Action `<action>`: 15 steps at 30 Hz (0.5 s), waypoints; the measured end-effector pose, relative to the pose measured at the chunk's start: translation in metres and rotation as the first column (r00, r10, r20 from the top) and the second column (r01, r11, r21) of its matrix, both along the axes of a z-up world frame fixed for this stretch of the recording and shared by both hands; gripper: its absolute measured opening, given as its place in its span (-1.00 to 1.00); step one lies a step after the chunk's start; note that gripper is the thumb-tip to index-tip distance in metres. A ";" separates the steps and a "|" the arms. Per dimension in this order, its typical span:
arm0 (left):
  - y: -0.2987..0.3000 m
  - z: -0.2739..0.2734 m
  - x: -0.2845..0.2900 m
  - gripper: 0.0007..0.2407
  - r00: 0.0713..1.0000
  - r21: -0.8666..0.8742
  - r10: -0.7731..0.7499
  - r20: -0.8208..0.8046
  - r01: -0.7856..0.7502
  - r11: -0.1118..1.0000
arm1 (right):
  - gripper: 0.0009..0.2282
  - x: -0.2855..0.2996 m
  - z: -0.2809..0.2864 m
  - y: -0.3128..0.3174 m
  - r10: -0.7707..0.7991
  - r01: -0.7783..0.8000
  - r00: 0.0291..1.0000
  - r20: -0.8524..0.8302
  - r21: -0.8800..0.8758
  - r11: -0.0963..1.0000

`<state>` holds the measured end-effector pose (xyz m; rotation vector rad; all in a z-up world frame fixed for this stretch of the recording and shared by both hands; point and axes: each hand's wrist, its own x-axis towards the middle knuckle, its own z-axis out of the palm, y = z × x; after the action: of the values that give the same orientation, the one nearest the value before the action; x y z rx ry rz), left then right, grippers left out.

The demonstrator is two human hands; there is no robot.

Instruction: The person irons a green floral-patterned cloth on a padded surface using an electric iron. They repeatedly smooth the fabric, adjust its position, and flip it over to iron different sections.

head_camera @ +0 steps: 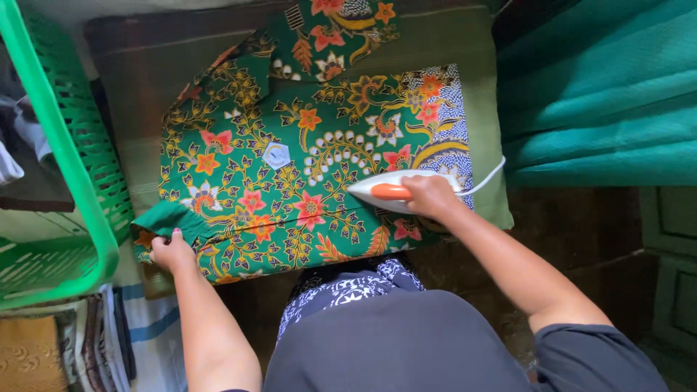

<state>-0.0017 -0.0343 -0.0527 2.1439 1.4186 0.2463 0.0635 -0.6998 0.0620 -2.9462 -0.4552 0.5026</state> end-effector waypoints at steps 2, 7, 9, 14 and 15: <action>0.002 0.000 0.003 -0.70 0.999 -0.008 0.020 -0.026 -0.020 1.000 | -0.59 -0.002 -0.003 -0.033 -0.010 0.010 1.000 0.008 -0.008 1.000; 0.010 -0.001 0.006 -0.67 0.995 -0.063 0.046 -0.089 -0.051 0.997 | -0.54 -0.010 -0.010 -0.116 -0.025 0.025 0.997 0.070 0.012 1.000; 0.023 -0.021 0.007 -0.65 0.995 -0.132 0.066 -0.078 -0.076 0.988 | -0.50 -0.011 -0.007 -0.143 -0.030 0.039 0.989 0.145 -0.061 0.997; 0.009 0.011 0.004 -0.57 0.992 -0.229 0.122 -0.027 -0.125 0.965 | -0.61 -0.004 0.010 -0.172 0.008 0.017 0.986 0.165 -0.153 0.988; 0.003 0.023 0.002 -0.54 0.993 -0.248 0.112 -0.046 -0.120 0.961 | -0.64 -0.003 0.014 -0.171 0.011 0.011 0.989 0.150 -0.143 0.990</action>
<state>0.0004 -0.0310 -0.0294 1.8704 1.5095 0.0715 0.0605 -0.8710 0.0759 -3.1369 -0.4525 0.3260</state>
